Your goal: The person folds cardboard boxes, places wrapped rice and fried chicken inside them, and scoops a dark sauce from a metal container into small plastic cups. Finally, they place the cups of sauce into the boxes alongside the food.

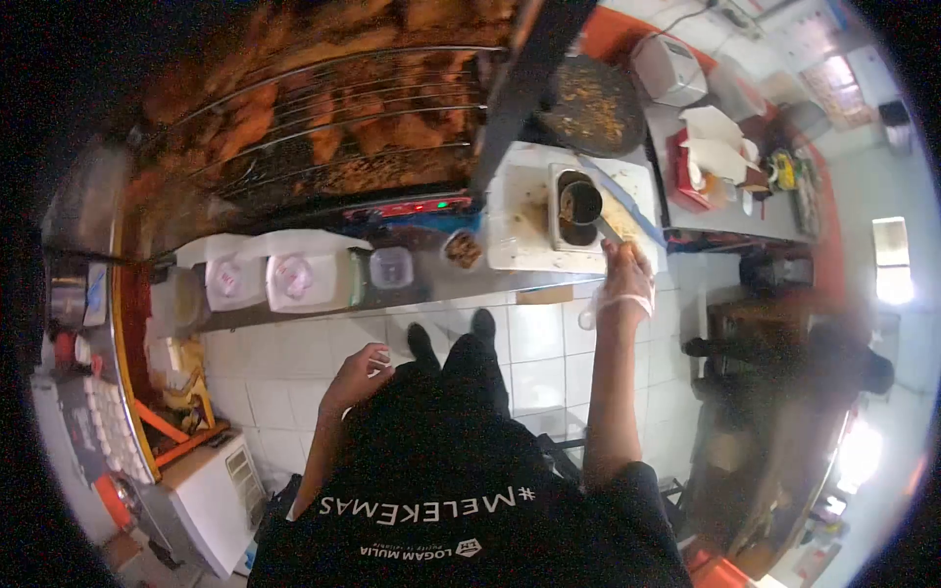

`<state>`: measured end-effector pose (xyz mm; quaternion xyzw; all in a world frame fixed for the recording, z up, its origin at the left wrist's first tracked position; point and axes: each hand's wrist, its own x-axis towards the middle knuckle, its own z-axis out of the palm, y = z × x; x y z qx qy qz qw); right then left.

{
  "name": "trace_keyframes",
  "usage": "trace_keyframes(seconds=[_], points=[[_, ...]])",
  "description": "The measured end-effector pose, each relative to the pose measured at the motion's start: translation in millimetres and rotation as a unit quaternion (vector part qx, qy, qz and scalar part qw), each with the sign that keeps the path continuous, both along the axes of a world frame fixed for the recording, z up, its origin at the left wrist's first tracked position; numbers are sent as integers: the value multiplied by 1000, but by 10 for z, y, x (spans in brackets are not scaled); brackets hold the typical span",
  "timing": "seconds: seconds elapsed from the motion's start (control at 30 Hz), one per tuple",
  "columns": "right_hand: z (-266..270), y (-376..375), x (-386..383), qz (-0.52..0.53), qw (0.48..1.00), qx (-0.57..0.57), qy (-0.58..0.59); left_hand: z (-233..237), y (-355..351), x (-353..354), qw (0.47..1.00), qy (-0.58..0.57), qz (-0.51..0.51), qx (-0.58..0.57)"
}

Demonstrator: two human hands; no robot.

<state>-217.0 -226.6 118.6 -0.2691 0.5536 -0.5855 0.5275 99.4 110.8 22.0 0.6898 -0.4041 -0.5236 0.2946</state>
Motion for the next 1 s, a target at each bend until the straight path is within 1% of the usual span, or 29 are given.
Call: trace_keyframes(seconds=[0.03,0.07,0.13,0.17,0.2,0.27,0.3,0.33,0.4,0.53,0.6,0.7,0.8,0.9,1.0], points=[[205,13,-90,56,963,-110,238,2,-295,-130,999,-9,-33,-34],[104,-99,-170,87,947,-156,268,33,-454,-204,996,-22,-58,-61],[-46,-256,-251,155,907,-189,343,172,-859,-437,992,-42,-81,-90],[-50,-310,-259,195,828,-221,477,286,-1093,-568,987,-59,-93,-112],[-67,-364,-255,233,728,-245,597,396,-1326,-716,982,-77,-105,-134],[-177,-464,-262,302,662,-345,593,520,-1774,-1064,976,-99,-68,-184],[-235,-542,-259,336,644,-351,591,538,-1975,-1208,968,-116,-57,-215],[-268,-600,-298,376,595,-333,628,553,-2156,-1342,959,-134,-45,-245],[-350,-728,-306,423,579,-282,638,625,-2493,-1588,959,-151,-15,-240],[-602,-957,-400,469,602,-298,573,563,-2956,-1847,953,-179,33,-241],[-540,-1021,-422,495,611,-301,540,475,-3099,-1926,957,-187,48,-219],[-585,-1171,-521,520,597,-324,518,339,-3194,-2025,957,-199,71,-200],[-394,-1290,-565,597,560,-245,519,324,-3229,-2076,957,-207,84,-183],[-280,-1399,-616,611,579,-277,464,329,-3203,-2116,950,-237,93,-182],[-301,-1539,-610,597,564,-316,475,300,-3180,-2128,948,-245,99,-177]])
